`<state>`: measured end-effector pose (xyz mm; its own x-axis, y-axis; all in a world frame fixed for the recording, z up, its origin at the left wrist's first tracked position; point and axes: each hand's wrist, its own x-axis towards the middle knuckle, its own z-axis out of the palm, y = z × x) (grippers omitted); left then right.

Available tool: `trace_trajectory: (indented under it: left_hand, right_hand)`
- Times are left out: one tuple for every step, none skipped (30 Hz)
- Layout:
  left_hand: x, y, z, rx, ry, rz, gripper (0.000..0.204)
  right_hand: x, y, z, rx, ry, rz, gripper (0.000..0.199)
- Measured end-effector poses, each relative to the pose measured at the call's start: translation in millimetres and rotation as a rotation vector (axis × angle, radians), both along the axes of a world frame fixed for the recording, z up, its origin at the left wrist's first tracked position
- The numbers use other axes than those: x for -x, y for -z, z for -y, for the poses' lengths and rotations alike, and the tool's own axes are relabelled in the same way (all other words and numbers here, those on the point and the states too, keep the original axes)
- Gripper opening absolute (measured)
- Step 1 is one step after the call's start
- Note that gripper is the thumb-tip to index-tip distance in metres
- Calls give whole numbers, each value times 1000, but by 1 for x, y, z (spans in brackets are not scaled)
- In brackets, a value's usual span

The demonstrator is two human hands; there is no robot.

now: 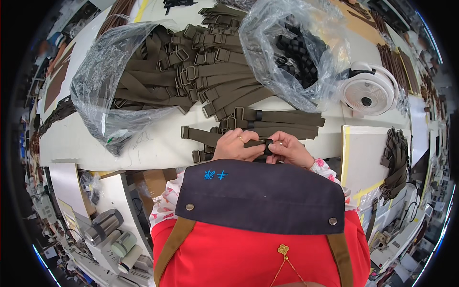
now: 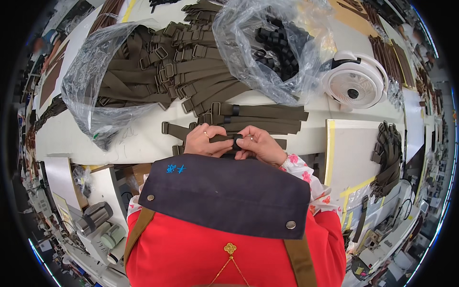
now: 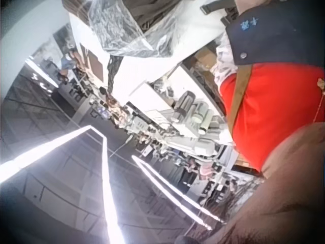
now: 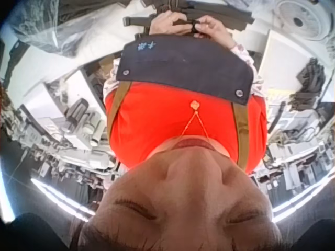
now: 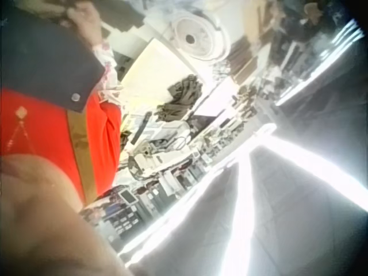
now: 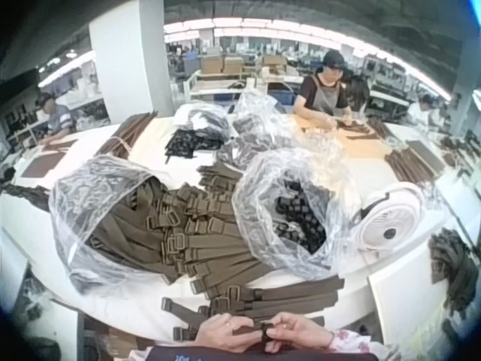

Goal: Assembling plastic buckles onto nylon webbing straps in a workshop setting.

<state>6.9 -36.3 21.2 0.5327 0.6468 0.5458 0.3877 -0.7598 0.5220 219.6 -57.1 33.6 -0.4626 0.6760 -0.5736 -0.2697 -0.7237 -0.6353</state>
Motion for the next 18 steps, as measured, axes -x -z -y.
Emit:
trace_trajectory:
  left_hand:
    - [-3,4,4,91,-20,53,24]
    - [-5,10,9,183,-40,106,25]
    - [-7,14,12,272,-55,162,26]
    - [-8,16,12,438,-43,326,30]
    - [-10,16,12,485,-36,317,31]
    - [-14,11,11,533,-33,307,31]
    - [-17,4,10,581,-30,296,32]
    - [-18,-3,3,546,22,163,30]
    - [-18,-4,-2,518,67,55,29]
    - [-14,0,-6,489,106,-46,29]
    - [-10,4,-9,458,145,-147,28]
    - [-8,7,-13,357,126,-201,28]
    - [-4,6,-16,321,96,-224,27]
    - [1,3,-20,284,67,-247,27]
    - [8,0,-24,250,27,-275,26]
    - [18,0,-29,230,-16,-268,23]
    - [25,2,-33,211,-36,-300,21]
    - [31,5,-36,188,-53,-334,20]
  right_hand:
    - [2,-2,0,27,-21,-21,22]
    - [4,-2,-1,18,-35,-29,21]
    - [5,-3,-2,6,-43,-33,21]
    - [7,-3,-3,-6,-52,-38,21]
    - [12,-5,-3,-167,-122,117,22]
    - [20,-7,-1,-327,-195,270,22]
    - [24,-7,-1,-487,-267,423,23]
    - [25,-2,-1,-504,-187,400,24]
    - [19,-6,-6,-527,-295,436,22]
    - [9,-10,-15,-551,-413,475,21]
    - [0,-12,-20,-574,-530,513,20]
    - [-8,-12,-19,-657,-470,536,18]
    - [-20,-10,-21,-874,-448,627,18]
    - [-36,-8,-24,-1091,-420,716,18]
    - [-53,-8,-28,-1246,-354,859,18]
    - [-75,-4,-32,-1325,-263,957,16]
    - [-94,-10,-35,-1322,-266,1065,15]
    - [-111,-16,-36,-1317,-263,1175,14]
